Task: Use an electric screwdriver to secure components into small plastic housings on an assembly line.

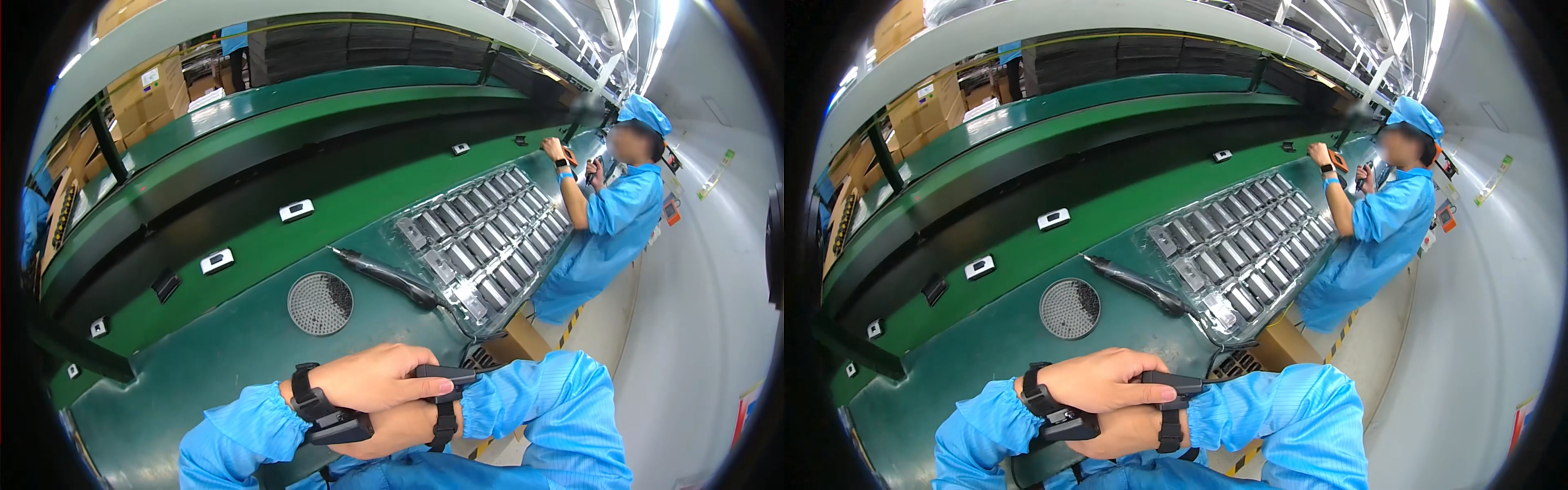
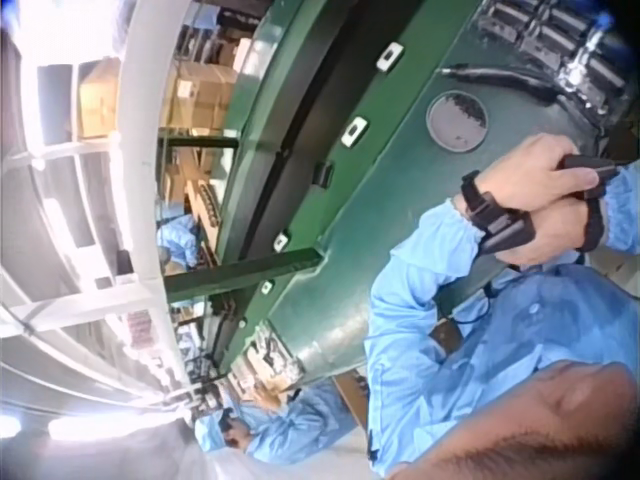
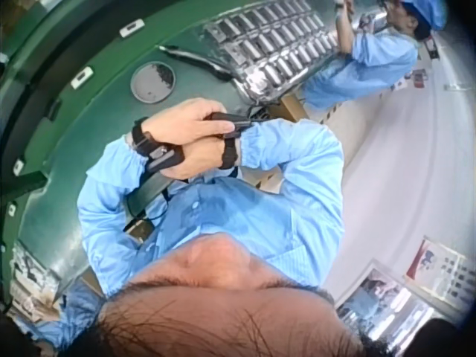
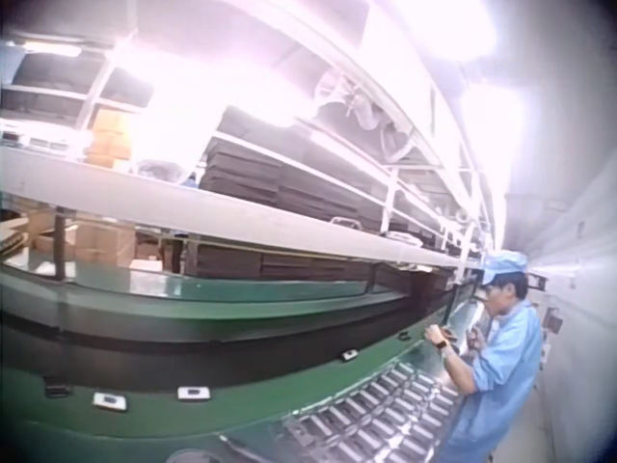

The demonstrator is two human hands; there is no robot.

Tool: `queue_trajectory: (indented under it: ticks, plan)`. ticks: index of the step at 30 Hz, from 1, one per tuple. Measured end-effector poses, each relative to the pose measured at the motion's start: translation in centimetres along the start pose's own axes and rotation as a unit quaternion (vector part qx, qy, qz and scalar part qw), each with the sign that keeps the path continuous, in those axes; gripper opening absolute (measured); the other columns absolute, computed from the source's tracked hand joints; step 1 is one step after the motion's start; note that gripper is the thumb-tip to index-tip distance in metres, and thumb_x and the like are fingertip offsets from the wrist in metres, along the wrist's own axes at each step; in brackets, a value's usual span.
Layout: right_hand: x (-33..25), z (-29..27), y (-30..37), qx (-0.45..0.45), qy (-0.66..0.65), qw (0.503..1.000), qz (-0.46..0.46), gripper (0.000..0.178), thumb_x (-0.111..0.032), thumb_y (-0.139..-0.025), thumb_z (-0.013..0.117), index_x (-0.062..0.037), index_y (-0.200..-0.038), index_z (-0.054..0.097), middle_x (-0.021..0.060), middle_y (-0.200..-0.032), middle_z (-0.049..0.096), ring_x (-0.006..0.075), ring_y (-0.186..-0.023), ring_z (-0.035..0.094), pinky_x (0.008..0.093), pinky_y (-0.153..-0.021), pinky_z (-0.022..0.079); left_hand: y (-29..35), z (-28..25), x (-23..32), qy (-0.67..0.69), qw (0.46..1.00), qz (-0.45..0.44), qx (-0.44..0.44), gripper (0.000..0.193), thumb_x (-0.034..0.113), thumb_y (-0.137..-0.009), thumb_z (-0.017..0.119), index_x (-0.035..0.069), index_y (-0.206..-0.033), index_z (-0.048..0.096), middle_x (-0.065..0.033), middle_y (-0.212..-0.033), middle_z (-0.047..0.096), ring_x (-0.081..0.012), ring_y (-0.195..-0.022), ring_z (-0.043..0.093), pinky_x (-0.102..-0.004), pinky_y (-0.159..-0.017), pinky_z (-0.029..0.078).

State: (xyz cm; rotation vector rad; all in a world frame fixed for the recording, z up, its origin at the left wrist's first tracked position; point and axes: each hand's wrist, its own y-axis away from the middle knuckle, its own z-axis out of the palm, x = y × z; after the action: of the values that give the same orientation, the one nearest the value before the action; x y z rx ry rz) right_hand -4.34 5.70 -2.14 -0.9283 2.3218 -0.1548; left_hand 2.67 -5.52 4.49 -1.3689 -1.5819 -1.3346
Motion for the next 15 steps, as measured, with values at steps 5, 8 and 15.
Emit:
queue_trajectory:
  ticks: [5,8,15]
  plan:
    - [0.9,-2.1,-0.5,0.014,0.057,0.998,0.027,0.023,-0.028,-0.097,0.059,-0.0079,-0.104,0.067,0.0069,-0.094,0.07,0.0208,-0.084,0.067,0.038,-0.074,0.052,0.9,-0.9,-0.8,-0.017,0.997,0.061,0.041,0.045,0.039,-0.101,0.067,0.002,-0.126,0.062,-0.0157,-0.099,0.072,-0.0283,-0.089,0.07,-0.0388,-0.081,0.055]
    - [1.9,-1.8,-0.1,0.016,0.029,0.999,0.04,0.027,-0.025,-0.094,0.06,-0.0069,-0.113,0.067,0.0118,-0.106,0.07,0.0289,-0.094,0.068,0.0428,-0.081,0.055,1.5,-1.1,-0.3,-0.056,0.983,0.147,0.1,0.04,0.033,-0.098,0.068,-0.001,-0.117,0.063,-0.0238,-0.097,0.07,-0.0423,-0.093,0.068,-0.045,-0.077,0.054]
    - [2.4,-1.1,0.7,0.07,-0.028,0.992,0.099,0.031,-0.02,-0.092,0.059,-0.006,-0.119,0.067,0.0144,-0.111,0.07,0.0319,-0.098,0.069,0.0436,-0.082,0.056,1.5,-1.3,0.0,-0.117,0.973,0.172,0.102,0.04,0.034,-0.098,0.067,-0.001,-0.117,0.062,-0.0231,-0.096,0.07,-0.0437,-0.093,0.067,-0.0472,-0.077,0.053]
